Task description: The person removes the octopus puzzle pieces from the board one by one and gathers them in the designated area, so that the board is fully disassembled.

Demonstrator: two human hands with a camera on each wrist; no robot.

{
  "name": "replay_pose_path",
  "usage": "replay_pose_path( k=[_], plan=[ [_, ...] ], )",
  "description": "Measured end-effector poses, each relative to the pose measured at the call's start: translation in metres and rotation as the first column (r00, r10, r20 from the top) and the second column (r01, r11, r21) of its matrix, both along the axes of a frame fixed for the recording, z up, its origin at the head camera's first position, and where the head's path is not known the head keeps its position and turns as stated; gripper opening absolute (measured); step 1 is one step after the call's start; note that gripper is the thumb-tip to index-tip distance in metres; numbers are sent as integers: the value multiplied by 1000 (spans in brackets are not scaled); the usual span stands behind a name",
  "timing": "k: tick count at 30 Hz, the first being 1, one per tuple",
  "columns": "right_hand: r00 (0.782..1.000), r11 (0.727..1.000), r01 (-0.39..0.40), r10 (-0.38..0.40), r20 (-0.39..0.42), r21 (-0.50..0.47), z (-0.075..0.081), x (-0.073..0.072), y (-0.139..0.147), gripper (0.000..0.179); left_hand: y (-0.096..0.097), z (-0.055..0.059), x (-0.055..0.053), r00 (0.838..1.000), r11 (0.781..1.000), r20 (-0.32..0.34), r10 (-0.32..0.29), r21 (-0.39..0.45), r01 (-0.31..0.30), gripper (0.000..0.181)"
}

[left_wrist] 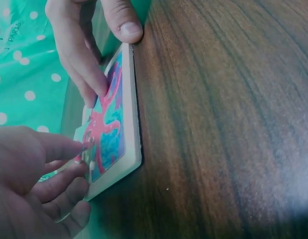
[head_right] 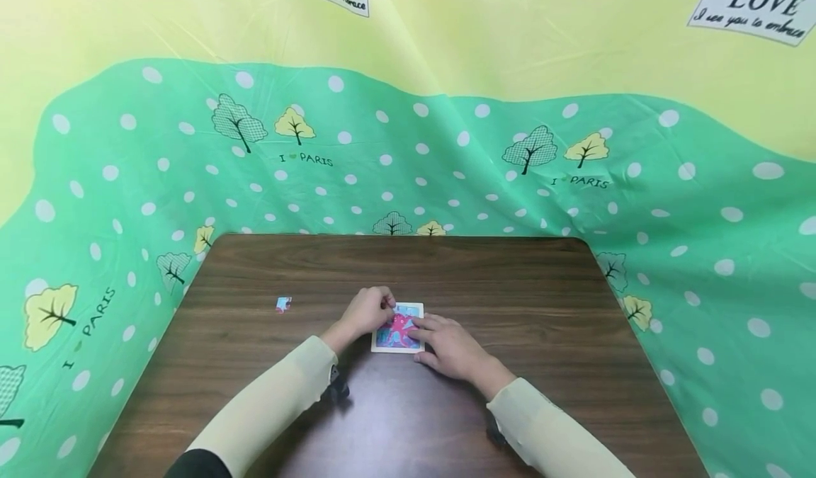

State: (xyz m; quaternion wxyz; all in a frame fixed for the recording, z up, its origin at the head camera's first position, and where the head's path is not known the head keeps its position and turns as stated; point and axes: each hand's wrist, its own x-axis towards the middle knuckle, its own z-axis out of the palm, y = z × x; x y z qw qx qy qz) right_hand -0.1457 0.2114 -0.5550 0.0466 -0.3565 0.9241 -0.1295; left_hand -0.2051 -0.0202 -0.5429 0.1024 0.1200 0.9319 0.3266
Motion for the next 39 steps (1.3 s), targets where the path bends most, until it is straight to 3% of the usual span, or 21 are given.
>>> replay_pose_path(
  k=[9,16,22,30,34,39],
  plan=[
    [1000,1000,-9,9,-18,2,-1,0,-2,51,-1,-4,-1,1000,999,-25,3,41,-2,10],
    [1000,1000,-20,20,-24,-11,2,1,-3,49,-5,-6,-4,1000,988,24,15,151,-19,10],
    [1000,1000,0,0,10,3,4,0,-3,50,-10,-4,-7,998,964,51,35,263,-47,8],
    [999,1000,26,-25,35,-8,5,1,-4,51,-22,-3,-8,987,923,128,102,358,-142,10],
    [998,1000,27,-26,48,-7,5,1,-4,51,-30,-3,-9,981,897,165,100,413,-161,14],
    [999,1000,22,-21,47,-17,6,0,-4,52,-44,4,-7,979,882,180,94,440,-166,15]
  ],
)
